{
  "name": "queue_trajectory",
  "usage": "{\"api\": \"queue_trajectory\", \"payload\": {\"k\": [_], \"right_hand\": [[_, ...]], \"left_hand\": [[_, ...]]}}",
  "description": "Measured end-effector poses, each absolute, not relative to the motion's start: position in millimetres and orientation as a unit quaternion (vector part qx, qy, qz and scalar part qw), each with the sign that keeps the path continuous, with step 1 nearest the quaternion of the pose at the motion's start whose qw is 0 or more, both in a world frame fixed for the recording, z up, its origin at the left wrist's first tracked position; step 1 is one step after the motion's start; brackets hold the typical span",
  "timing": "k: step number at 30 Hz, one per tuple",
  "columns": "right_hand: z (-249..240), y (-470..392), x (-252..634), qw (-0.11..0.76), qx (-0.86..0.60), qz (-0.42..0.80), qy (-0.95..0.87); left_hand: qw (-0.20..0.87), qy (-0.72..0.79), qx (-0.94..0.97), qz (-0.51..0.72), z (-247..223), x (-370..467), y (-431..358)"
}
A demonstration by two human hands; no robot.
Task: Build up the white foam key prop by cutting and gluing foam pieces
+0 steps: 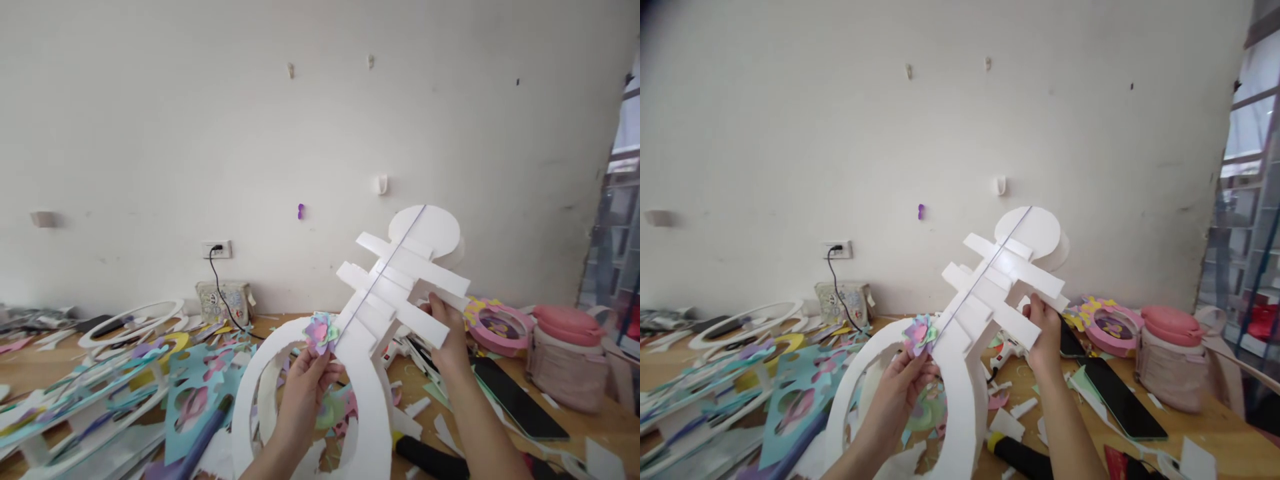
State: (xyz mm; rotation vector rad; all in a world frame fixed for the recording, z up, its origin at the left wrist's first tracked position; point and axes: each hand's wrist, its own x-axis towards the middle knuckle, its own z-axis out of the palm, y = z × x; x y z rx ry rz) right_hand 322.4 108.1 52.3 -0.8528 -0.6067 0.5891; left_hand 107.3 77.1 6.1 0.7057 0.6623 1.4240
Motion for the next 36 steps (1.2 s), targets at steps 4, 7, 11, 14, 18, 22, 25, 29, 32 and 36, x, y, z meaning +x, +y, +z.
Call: {"api": "queue_trajectory", "payload": {"k": [4,7,11,14,18,22,25,29,32,36], "right_hand": [[52,109,321,0.823,-0.402,0.285,-0.282],[53,108,321,0.820,-0.407,0.288,-0.282],[55,105,321,0.815,-0.413,0.291,-0.283],[56,102,323,0.814,-0.412,0.290,-0.290],[57,102,324,0.816,-0.406,0.283,-0.298],[56,103,324,0.813,-0.415,0.281,-0.297],[55,103,323,0.807,-0.420,0.288,-0.299],[52,105,318,0.792,-0.430,0.304,-0.309],[47,107,311,0.775,-0.435,0.326,-0.323],[34,115,295,0.740,-0.456,0.365,-0.334]], "left_hand": [[0.642,0.291,0.301,0.642,2,109,74],[0.629,0.291,0.309,0.651,4,111,69],[0.615,0.297,0.333,0.650,9,113,63],[0.600,0.312,0.345,0.651,10,114,62],[0.599,0.315,0.355,0.645,8,114,63],[0.598,0.307,0.362,0.646,9,115,61],[0.613,0.294,0.328,0.655,10,118,58],[0.640,0.304,0.273,0.651,6,114,55],[0.644,0.320,0.242,0.651,2,102,54],[0.629,0.366,0.170,0.665,-2,79,53]]}}
